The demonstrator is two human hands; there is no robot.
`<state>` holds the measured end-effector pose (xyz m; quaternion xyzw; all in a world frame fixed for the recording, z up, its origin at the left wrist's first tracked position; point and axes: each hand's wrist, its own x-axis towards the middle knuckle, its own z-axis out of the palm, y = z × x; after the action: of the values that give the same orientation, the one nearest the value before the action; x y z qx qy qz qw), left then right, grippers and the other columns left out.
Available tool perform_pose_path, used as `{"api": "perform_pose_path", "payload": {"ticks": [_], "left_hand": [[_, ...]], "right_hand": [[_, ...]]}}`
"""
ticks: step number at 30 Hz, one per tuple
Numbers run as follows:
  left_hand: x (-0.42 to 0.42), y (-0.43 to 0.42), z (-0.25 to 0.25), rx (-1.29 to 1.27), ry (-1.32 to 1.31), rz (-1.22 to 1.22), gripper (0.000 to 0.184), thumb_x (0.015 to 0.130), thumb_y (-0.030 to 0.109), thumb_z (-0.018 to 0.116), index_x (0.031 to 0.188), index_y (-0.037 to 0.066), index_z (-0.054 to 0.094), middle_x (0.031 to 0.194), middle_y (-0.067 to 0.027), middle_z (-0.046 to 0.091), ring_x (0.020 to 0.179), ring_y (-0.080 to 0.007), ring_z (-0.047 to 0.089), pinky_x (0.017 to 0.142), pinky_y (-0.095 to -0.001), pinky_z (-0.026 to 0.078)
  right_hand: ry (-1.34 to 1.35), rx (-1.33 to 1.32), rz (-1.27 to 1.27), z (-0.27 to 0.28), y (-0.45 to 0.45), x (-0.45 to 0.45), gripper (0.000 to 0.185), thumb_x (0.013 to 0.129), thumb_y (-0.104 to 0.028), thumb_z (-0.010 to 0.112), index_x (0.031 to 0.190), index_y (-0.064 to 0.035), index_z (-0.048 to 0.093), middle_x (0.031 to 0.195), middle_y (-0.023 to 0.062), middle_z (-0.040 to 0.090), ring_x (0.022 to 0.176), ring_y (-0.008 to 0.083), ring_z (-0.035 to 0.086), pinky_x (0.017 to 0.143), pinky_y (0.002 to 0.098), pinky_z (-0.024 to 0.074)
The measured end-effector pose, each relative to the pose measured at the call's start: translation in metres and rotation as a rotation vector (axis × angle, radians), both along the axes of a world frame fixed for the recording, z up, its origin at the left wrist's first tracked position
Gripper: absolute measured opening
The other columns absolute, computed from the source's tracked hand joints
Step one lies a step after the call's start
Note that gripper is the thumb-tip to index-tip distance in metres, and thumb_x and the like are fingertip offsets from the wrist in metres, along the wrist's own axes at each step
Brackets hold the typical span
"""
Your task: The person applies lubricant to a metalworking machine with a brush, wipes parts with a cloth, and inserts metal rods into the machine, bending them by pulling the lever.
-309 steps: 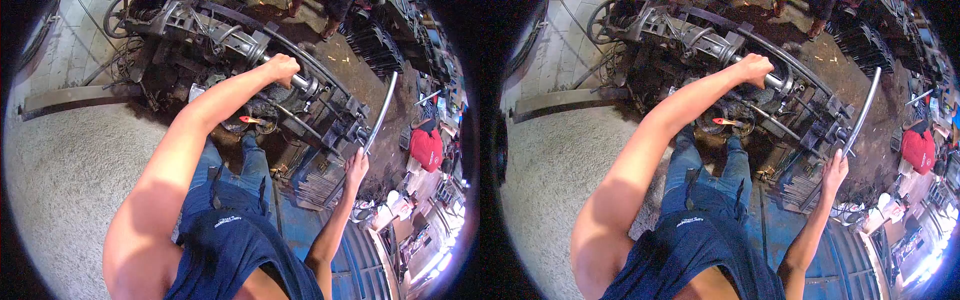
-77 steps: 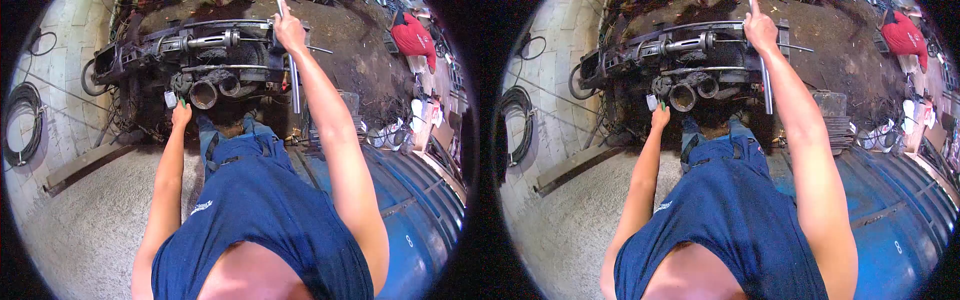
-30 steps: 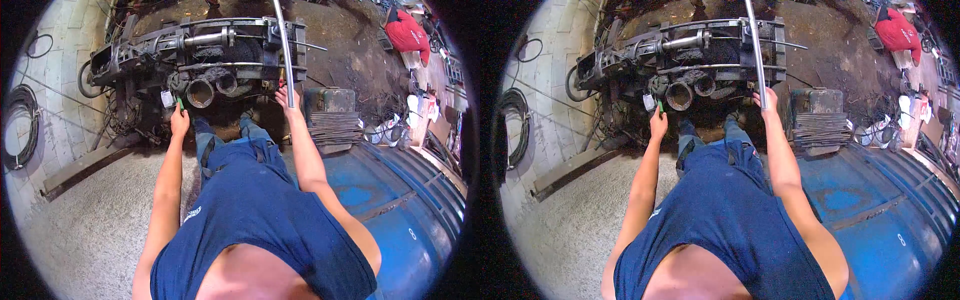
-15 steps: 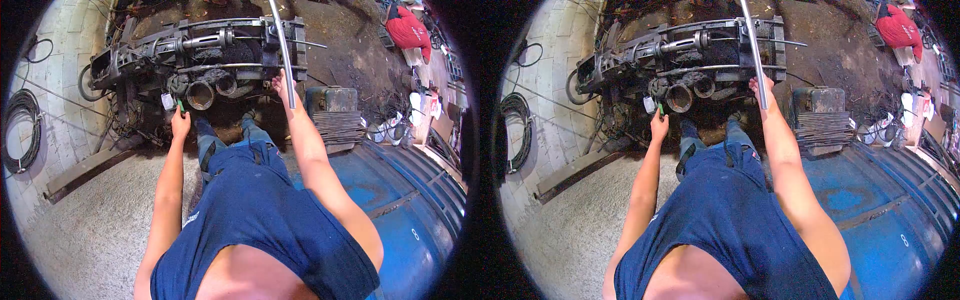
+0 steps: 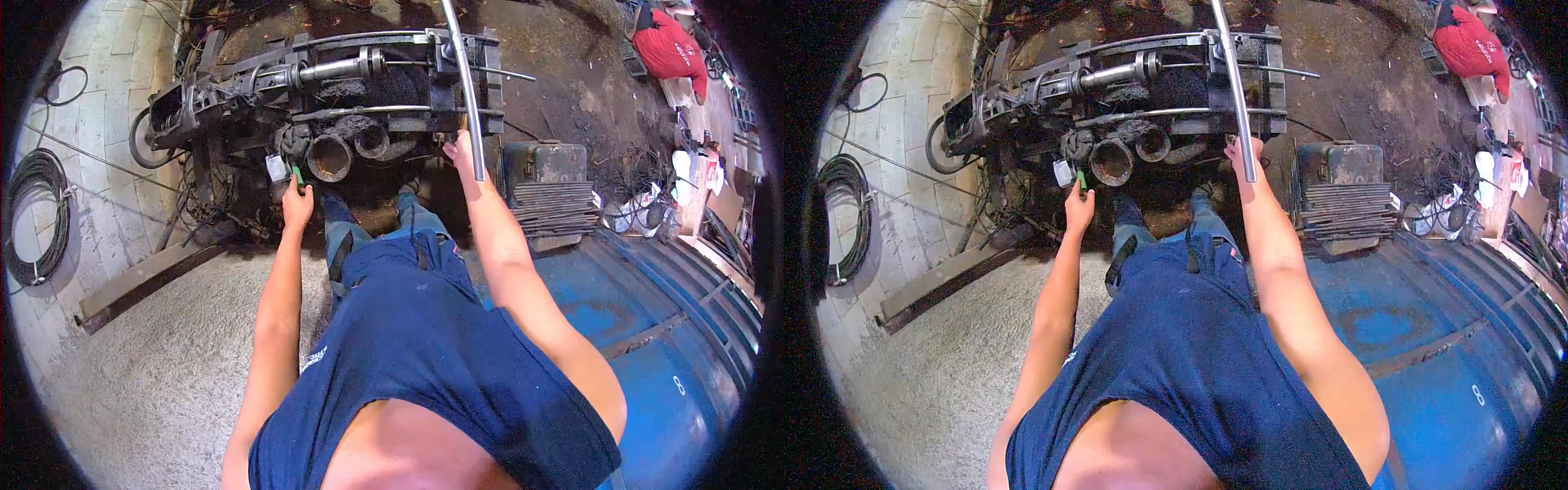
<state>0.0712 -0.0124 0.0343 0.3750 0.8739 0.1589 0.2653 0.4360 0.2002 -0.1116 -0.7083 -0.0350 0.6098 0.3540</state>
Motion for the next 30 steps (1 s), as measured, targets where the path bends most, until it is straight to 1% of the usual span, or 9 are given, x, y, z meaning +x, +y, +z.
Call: {"api": "perform_pose_path", "payload": {"ticks": [2,4,8,11,18,24,26,28,30], "left_hand": [[0.000,-0.001,-0.004,0.021,0.017,-0.007,0.057,0.084,0.019,0.064,0.133,-0.003,0.047,0.092,-0.0221,0.066,0.085,-0.0348,0.065,0.079,-0.0416,0.049],[-0.002,-0.003,-0.006,0.026,0.025,-0.017,0.057,0.084,0.019,0.064,0.133,-0.003,0.047,0.092,-0.0214,0.066,0.085,-0.0347,0.065,0.079,-0.0414,0.049],[0.003,0.003,0.008,-0.064,-0.019,0.003,0.058,0.084,0.020,0.064,0.134,-0.002,0.046,0.090,-0.0196,0.066,0.085,-0.0346,0.064,0.079,-0.0412,0.049],[0.002,0.003,0.008,-0.072,-0.009,-0.007,0.059,0.084,0.021,0.064,0.135,-0.001,0.045,0.090,-0.0189,0.066,0.085,-0.0345,0.064,0.080,-0.0418,0.049],[-0.006,-0.004,-0.011,0.007,0.047,-0.058,0.059,0.084,0.022,0.064,0.135,-0.001,0.045,0.092,-0.0198,0.066,0.090,-0.0366,0.064,0.082,-0.0438,0.049],[-0.002,-0.001,-0.006,-0.041,-0.026,0.001,0.059,0.083,0.022,0.064,0.133,-0.003,0.046,0.094,-0.0221,0.066,0.093,-0.0377,0.063,0.083,-0.0441,0.048],[-0.002,-0.001,-0.011,0.023,0.084,-0.032,0.059,0.083,0.022,0.064,0.134,-0.003,0.046,0.092,-0.0217,0.066,0.091,-0.0374,0.063,0.082,-0.0438,0.048],[0.000,0.001,-0.006,0.003,0.056,-0.020,0.060,0.083,0.022,0.064,0.134,-0.003,0.045,0.092,-0.0214,0.066,0.090,-0.0372,0.063,0.082,-0.0437,0.048],[0.002,0.002,-0.002,-0.016,0.032,-0.011,0.061,0.083,0.021,0.064,0.134,-0.004,0.045,0.091,-0.0212,0.066,0.088,-0.0369,0.063,0.081,-0.0437,0.048]], "right_hand": [[0.025,-0.011,0.007,-0.005,0.004,0.000,0.018,0.090,-0.014,0.058,0.086,0.0028,0.055,0.075,0.0161,0.052,0.058,0.0281,0.058,0.046,0.0408,0.0548],[-0.170,-0.136,0.134,0.046,0.006,-0.011,0.033,0.089,-0.026,0.054,0.116,-0.0093,0.048,0.091,0.0122,0.057,0.050,0.0218,0.055,0.061,0.0418,0.0561],[-0.323,-0.065,0.095,0.044,0.004,-0.010,0.028,0.086,-0.025,0.061,0.107,-0.0069,0.056,0.083,0.0112,0.060,0.054,0.0216,0.060,0.050,0.0368,0.0530],[-0.237,0.052,0.203,0.024,0.005,0.004,0.024,0.086,-0.027,0.065,0.076,-0.0049,0.061,0.059,0.0064,0.055,0.050,0.0198,0.057,0.042,0.0333,0.0464],[0.206,0.332,0.227,0.041,-0.024,0.031,0.020,0.096,-0.026,0.054,0.090,-0.0071,0.056,0.064,0.0006,0.050,0.049,0.0128,0.049,0.042,0.0276,0.0420],[0.086,0.345,0.424,0.132,-0.112,-0.002,0.017,0.095,-0.017,0.049,0.094,-0.0003,0.053,0.068,0.0038,0.053,0.049,0.0118,0.051,0.044,0.0272,0.0426],[0.097,0.367,0.437,0.146,-0.127,-0.047,0.020,0.096,-0.019,0.046,0.102,-0.0010,0.051,0.074,0.0113,0.058,0.052,0.0224,0.056,0.048,0.0362,0.0450],[-0.371,0.567,0.679,0.122,-0.112,-0.074,0.023,0.097,-0.021,0.043,0.107,-0.0012,0.050,0.079,0.0215,0.061,0.063,0.0381,0.060,0.057,0.0474,0.0453],[-0.554,0.627,0.717,0.201,-0.073,-0.103,0.025,0.097,-0.021,0.043,0.107,0.0003,0.050,0.081,0.0276,0.061,0.079,0.0469,0.060,0.066,0.0539,0.0434]]}}
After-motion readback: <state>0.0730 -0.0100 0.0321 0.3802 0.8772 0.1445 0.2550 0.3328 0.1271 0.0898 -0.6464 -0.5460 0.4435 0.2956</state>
